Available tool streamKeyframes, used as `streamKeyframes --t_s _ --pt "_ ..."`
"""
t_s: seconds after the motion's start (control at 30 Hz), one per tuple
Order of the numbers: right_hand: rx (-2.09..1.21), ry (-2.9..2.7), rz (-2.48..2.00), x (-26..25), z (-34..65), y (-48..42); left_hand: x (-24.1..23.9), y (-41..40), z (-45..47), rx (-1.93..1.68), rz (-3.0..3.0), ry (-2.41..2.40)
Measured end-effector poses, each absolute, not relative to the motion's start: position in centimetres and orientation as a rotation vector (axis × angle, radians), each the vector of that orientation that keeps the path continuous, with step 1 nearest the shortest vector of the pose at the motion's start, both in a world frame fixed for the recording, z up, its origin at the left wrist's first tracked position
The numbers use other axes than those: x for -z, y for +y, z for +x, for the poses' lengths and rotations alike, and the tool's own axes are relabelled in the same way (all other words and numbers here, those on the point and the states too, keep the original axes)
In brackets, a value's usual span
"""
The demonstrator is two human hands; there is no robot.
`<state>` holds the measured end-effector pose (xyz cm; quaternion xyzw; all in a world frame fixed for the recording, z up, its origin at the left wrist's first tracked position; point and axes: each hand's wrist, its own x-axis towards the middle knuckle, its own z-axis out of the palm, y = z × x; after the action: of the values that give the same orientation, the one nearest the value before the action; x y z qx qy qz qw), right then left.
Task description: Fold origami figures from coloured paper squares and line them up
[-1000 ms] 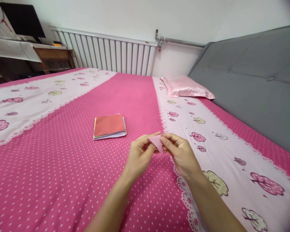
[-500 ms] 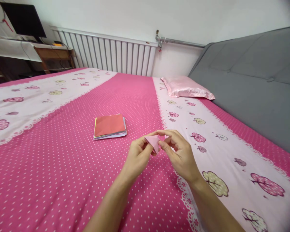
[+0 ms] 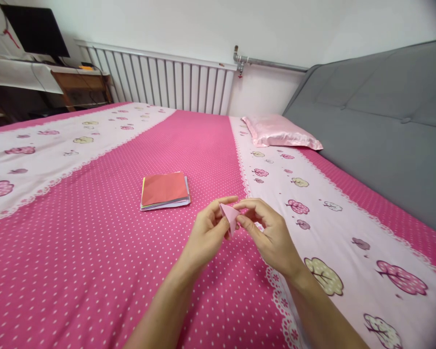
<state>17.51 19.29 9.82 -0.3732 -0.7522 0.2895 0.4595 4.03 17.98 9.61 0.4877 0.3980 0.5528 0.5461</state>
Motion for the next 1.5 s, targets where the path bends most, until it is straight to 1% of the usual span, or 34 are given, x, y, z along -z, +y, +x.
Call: streamKeyframes --t_s 0.1,0.23,0.43,0.53,0.7,0.77,1.23,1.5 --pt "-0.669 -1.831 -0.925 -9.7 17.5 19.3 -9.3 18.1 4.4 -1.328 1.145 0.961" --pt "-0.547 -1.879 -0.932 -9.5 17.4 19.1 -8.2 18.2 4.6 -1.403 1.243 1.171" --pt "-0.581 -1.812 -0.921 -9.0 17.0 19.0 -7.1 18.2 4.6 -1.509 1.59 1.404" --pt "-0.51 -1.818 -0.906 -9.1 16.9 18.9 -7.3 18.3 4.6 -1.478 1.508 1.339" --pt "-0.397 -1.836 -0.879 -9.4 17.4 19.1 -8.8 18.0 4.5 -1.343 1.248 0.952" --pt "-0.377 -1.843 -0.883 -9.4 17.6 19.3 -9.3 17.8 4.5 -1.332 1.184 0.87" --pt "-0.571 -1.94 -0.861 -9.8 18.0 19.4 -10.0 17.5 4.4 -1.412 0.943 0.935" --pt "-0.492 -2.0 -0.883 -9.6 18.5 19.7 -9.9 17.6 4.1 -1.39 0.766 0.748"
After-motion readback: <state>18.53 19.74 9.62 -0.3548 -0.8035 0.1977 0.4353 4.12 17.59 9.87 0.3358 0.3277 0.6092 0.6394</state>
